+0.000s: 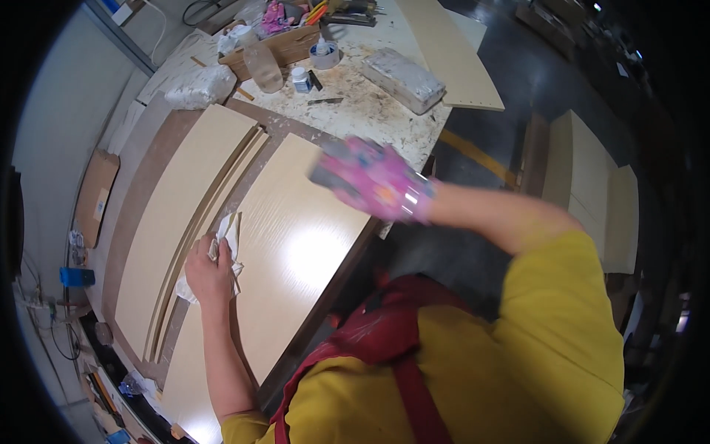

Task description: The person sands the surface of a large, light-colored wooden board using a sanding block held in the right hand. The person wears a pink glove on the right hand and uses a white cloth in the left hand to wipe away dust from the board during the process. The task is performed on a workbench in a workshop environment.

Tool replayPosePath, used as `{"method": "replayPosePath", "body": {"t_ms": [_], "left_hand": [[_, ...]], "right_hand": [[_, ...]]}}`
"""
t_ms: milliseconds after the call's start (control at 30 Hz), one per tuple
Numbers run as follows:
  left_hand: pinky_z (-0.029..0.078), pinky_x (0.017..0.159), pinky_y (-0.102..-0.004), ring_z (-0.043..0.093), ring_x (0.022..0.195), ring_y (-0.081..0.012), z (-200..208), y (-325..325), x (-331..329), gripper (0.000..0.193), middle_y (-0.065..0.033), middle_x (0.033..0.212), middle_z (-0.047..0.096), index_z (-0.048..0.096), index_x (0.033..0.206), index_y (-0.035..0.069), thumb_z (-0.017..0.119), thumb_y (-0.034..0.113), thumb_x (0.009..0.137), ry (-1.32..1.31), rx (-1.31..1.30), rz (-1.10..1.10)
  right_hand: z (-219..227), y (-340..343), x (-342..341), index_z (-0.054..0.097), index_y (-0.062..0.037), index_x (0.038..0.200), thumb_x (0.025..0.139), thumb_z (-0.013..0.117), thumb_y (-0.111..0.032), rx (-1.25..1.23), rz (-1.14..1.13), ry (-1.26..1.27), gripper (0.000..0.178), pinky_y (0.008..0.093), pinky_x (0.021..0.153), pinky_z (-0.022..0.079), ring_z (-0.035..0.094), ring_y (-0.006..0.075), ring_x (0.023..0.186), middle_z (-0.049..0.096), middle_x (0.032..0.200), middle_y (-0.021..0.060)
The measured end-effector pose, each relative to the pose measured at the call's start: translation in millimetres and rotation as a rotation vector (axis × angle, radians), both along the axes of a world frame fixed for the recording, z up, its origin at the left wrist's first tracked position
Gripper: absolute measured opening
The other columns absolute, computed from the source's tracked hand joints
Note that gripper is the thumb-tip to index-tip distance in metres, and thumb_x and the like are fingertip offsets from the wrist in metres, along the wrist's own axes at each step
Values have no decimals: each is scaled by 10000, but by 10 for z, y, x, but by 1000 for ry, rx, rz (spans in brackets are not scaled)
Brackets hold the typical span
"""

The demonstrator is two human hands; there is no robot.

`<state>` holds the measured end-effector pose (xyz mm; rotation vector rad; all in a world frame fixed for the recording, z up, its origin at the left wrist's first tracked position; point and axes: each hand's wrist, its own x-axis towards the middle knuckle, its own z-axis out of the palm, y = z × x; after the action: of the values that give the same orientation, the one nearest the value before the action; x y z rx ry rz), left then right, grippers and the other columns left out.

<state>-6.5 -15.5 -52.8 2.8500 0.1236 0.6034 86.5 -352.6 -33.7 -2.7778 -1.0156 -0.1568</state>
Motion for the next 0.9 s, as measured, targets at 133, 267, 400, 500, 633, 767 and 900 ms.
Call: {"method": "replayPosePath", "body": {"t_ms": [133, 267, 400, 500, 633, 767, 900], "left_hand": [[461, 694, -430, 615, 830, -315, 81, -28, 19, 208, -113, 904, 651, 676, 997, 74, 640, 225, 858, 48, 17, -72], [463, 717, -426, 613, 859, -312, 92, -75, 2, 215, -110, 925, 654, 674, 1006, 75, 639, 233, 865, 74, 5, -47], [470, 727, -435, 612, 873, -331, 26, -21, 34, 223, -106, 948, 659, 667, 1034, 75, 641, 232, 878, 63, -29, -13], [475, 718, -446, 609, 858, -351, 31, -27, 24, 220, -115, 952, 662, 662, 1036, 73, 647, 223, 876, 52, -35, -34], [470, 727, -456, 605, 851, -352, 48, -36, 11, 219, -117, 930, 656, 656, 1034, 68, 651, 215, 872, 62, -66, -37], [471, 735, -448, 606, 854, -352, 74, -60, 17, 198, -130, 915, 646, 659, 1023, 56, 648, 181, 870, 29, -65, -61], [475, 730, -449, 607, 841, -364, 24, -5, 22, 210, -147, 913, 646, 661, 1032, 49, 641, 186, 874, 2, -69, -84]], "right_hand": [[29, -147, -178, 394, -174, 1460, 931, 505, -439, 17, 26, 50, 603, 551, 980, 424, 407, 389, 1326, 440, 1419, 197], [-83, 845, 768, 428, -165, 1435, 934, 474, -461, 59, -88, 33, 584, 493, 1000, 421, 456, 373, 1274, 495, 1377, 185], [-210, 435, 940, 445, -135, 1408, 928, 504, -475, 247, 154, 87, 592, 444, 985, 455, 524, 361, 1199, 539, 1309, 134], [-472, -828, 817, 444, -152, 1414, 952, 485, -423, 85, -145, 334, 538, 430, 1008, 453, 555, 350, 1174, 517, 1370, 147], [53, -452, 147, 466, -167, 1407, 967, 471, -397, 310, -32, 71, 497, 459, 1008, 454, 531, 366, 1177, 541, 1319, 135], [-44, -407, -80, 549, -154, 1321, 949, 486, -368, 230, 67, 20, 433, 437, 962, 468, 547, 356, 1163, 545, 1330, 133], [-141, -1195, 326, 567, -121, 1296, 913, 528, -400, 110, -282, 136, 476, 426, 961, 473, 562, 329, 1153, 606, 1246, 130]]}}
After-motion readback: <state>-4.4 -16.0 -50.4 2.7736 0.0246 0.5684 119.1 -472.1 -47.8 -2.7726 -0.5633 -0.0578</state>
